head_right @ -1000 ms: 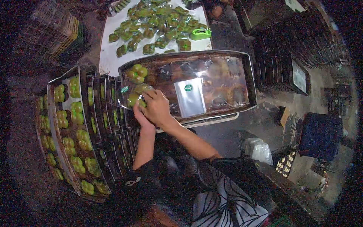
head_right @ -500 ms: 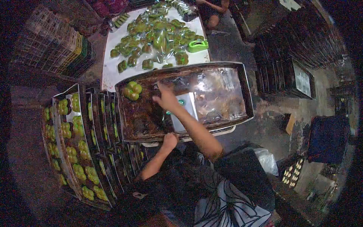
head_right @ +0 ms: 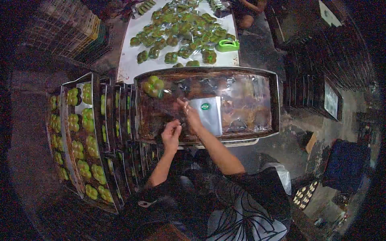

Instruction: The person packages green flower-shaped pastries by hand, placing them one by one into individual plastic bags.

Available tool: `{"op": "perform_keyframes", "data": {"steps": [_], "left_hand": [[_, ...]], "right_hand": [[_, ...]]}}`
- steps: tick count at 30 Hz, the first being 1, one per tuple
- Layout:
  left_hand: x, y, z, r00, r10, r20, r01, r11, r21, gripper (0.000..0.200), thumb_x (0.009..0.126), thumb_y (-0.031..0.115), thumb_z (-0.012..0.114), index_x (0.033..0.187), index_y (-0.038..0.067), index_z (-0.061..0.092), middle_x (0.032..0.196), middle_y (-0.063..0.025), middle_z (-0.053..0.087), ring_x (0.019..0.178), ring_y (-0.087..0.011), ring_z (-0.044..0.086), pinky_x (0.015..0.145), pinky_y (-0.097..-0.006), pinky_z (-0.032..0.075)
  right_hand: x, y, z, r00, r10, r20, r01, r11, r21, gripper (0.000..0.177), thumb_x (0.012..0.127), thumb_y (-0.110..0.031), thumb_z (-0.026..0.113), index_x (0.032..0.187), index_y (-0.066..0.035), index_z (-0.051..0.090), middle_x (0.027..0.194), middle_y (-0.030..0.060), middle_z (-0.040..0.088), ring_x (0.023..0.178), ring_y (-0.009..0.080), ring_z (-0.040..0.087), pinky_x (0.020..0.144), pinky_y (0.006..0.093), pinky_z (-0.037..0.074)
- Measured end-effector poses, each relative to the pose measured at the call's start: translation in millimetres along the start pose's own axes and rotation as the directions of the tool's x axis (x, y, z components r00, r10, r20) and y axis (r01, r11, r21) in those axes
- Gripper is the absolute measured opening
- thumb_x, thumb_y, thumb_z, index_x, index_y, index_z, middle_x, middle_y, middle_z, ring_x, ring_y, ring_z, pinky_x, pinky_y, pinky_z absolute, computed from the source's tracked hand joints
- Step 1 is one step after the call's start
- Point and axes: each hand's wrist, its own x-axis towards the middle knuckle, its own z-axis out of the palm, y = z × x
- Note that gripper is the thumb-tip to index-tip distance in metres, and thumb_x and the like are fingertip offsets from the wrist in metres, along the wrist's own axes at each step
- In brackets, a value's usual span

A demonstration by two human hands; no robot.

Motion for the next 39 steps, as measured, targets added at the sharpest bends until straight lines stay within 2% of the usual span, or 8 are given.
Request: {"op": "perform_keyframes", "data": {"steps": [2,4,7,10,12,15,20,39], "left_hand": [[26.6,-5.7,-16.6,0.901,-0.316,-0.297,0.083,0.798,-0.597,0.030,0.081,0.011,0.051,0.110,0.007,0.047,0.106,-0.0067,0.050,0.093,-0.0205,0.050,0.080,-0.0336,0.041],[50.2,-40.3,-84.2,0.871,-0.460,0.172,0.378,0.406,-0.832,0.044,0.082,0.023,0.048,0.123,0.013,0.033,0.112,-0.0075,0.047,0.101,-0.0198,0.045,0.080,-0.0341,0.041],[74.1,-41.7,-144.1,0.887,-0.461,-0.024,0.241,0.507,-0.827,0.043,0.082,0.026,0.046,0.121,0.012,0.035,0.116,-0.0097,0.043,0.108,-0.0247,0.042,0.087,-0.0457,0.037],[89.1,-45.7,-173.6,0.851,-0.461,-0.252,-0.051,0.405,-0.913,0.041,0.076,0.026,0.049,0.114,0.011,0.043,0.118,-0.0119,0.040,0.109,-0.0276,0.041,0.092,-0.0503,0.031],[102.8,-18.4,-165.5,0.825,-0.528,-0.204,-0.052,0.288,-0.956,0.056,0.071,0.021,0.051,0.123,0.010,0.034,0.125,-0.0131,0.033,0.115,-0.0303,0.034,0.095,-0.0555,0.025],[118.8,-9.2,-171.7,0.863,-0.489,-0.127,-0.144,0.003,-0.990,0.070,0.074,0.023,0.045,0.133,0.014,0.009,0.135,-0.0119,0.017,0.122,-0.0328,0.023,0.095,-0.0538,0.028],[131.8,15.1,-140.2,0.913,-0.290,-0.286,-0.180,0.342,-0.922,0.061,0.069,0.021,0.042,0.126,0.005,0.025,0.127,-0.0183,0.029,0.110,-0.0387,0.038,0.088,-0.0527,0.035],[61.5,89.9,-10.0,0.975,-0.210,0.073,0.195,0.650,-0.734,0.052,0.081,0.034,0.044,0.126,0.017,0.024,0.121,-0.0141,0.038,0.109,-0.0318,0.040,0.090,-0.0438,0.035]], "right_hand": [[1.0,-18.1,60.5,0.983,0.067,0.171,-0.165,0.727,0.667,0.067,0.083,-0.052,0.031,0.131,-0.007,0.019,0.120,0.0115,0.042,0.105,0.0309,0.045,0.092,0.0406,0.033],[5.8,25.6,89.4,0.904,0.344,0.255,-0.408,0.514,0.755,0.059,0.085,-0.044,0.037,0.129,-0.007,0.021,0.121,0.0131,0.042,0.104,0.0309,0.047,0.083,0.0382,0.041],[70.5,65.0,91.0,0.900,0.356,0.252,-0.332,0.934,-0.136,0.061,0.082,-0.039,0.046,0.126,-0.004,0.023,0.119,0.0196,0.041,0.102,0.0338,0.049,0.078,0.0398,0.043],[142.1,52.6,115.8,0.847,-0.527,0.077,-0.012,-0.163,-0.986,0.056,0.074,-0.031,0.058,0.122,-0.012,0.036,0.123,0.0226,0.035,0.106,0.0409,0.040,0.082,0.0473,0.037],[192.9,79.6,95.9,0.909,-0.348,0.229,0.121,-0.303,-0.945,0.064,0.069,-0.038,0.061,0.123,-0.013,0.037,0.126,0.0235,0.028,0.111,0.0415,0.031,0.085,0.0464,0.035],[177.3,56.4,119.3,0.942,-0.327,-0.071,0.002,0.218,-0.976,0.059,0.066,-0.033,0.065,0.118,-0.017,0.044,0.123,0.0202,0.033,0.105,0.0391,0.035,0.085,0.0478,0.032],[38.0,-35.1,149.0,0.713,-0.578,0.397,0.499,0.022,-0.866,0.042,0.055,-0.019,0.071,0.095,-0.014,0.060,0.109,0.0059,0.051,0.099,0.0299,0.043,0.080,0.0407,0.035],[-50.7,-82.6,99.7,0.642,-0.762,-0.085,0.301,0.352,-0.886,0.082,0.059,-0.016,0.069,0.124,0.006,0.024,0.097,0.0137,0.054,0.088,0.0297,0.050,0.074,0.0384,0.040]]}}
